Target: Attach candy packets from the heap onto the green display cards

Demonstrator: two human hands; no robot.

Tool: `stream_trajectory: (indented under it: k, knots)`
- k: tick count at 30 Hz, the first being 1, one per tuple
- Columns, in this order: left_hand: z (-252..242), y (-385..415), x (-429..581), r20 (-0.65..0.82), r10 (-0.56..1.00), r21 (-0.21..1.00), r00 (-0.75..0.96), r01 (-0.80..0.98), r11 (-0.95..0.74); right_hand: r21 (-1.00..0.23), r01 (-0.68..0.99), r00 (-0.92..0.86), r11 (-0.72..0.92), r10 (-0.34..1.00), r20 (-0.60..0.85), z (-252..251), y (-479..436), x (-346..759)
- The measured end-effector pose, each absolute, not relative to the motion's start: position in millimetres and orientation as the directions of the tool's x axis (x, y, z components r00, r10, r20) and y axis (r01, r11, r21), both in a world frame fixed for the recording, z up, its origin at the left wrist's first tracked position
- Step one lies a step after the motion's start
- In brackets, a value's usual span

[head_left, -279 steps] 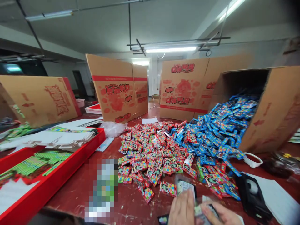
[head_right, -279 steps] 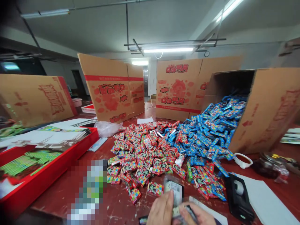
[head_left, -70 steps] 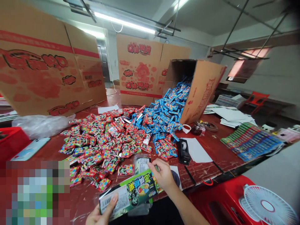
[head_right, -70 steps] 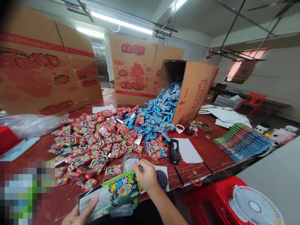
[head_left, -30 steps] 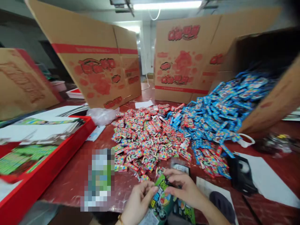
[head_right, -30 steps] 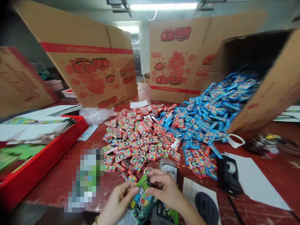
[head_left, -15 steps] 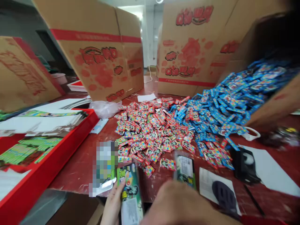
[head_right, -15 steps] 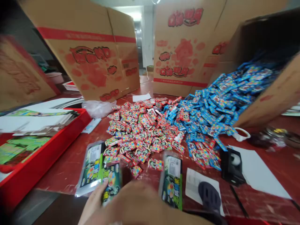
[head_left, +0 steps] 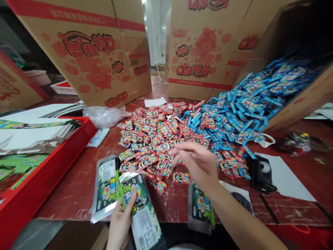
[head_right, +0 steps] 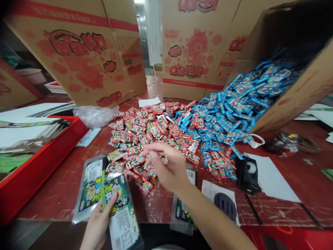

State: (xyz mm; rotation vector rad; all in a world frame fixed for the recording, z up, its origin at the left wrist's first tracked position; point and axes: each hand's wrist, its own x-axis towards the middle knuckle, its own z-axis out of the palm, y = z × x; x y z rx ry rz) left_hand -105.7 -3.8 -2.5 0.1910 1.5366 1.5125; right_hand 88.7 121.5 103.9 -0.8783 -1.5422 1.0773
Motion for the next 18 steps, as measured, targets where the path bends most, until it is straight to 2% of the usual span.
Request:
stream_trajectory:
  k: [3,6,9,15,18]
  knots:
    - [-10,-5,-116,-0.413,0.698,0.896,-0.584,-0.397,0.198,-0.87,0.128,-0.402,0.475,0.827,0.393,70,168,37]
    - [-9,-10,-124,-0.388,0.71,0.898,-0.588,-0.416,0.147,-0.684,0.299,-0.607,0.666,0.685,0.402,35,194,-14]
    - [-1,-20,-130,-0.453,0.661,0.85,-0.599,-0.514,0.117,-0.607,0.33,-0.667,0.723,0.634,0.392,23,196,-47]
    - [6,-37,-144,-0.672,0.384,0.718,-0.633,-0.685,0.125,-0.517,0.357,-0.742,0.778,0.573,0.35,20,163,-54]
    - [4,-39,-148,-0.715,0.352,0.673,-0.604,-0.73,0.114,-0.45,0.374,-0.782,0.811,0.537,0.317,12,140,-45]
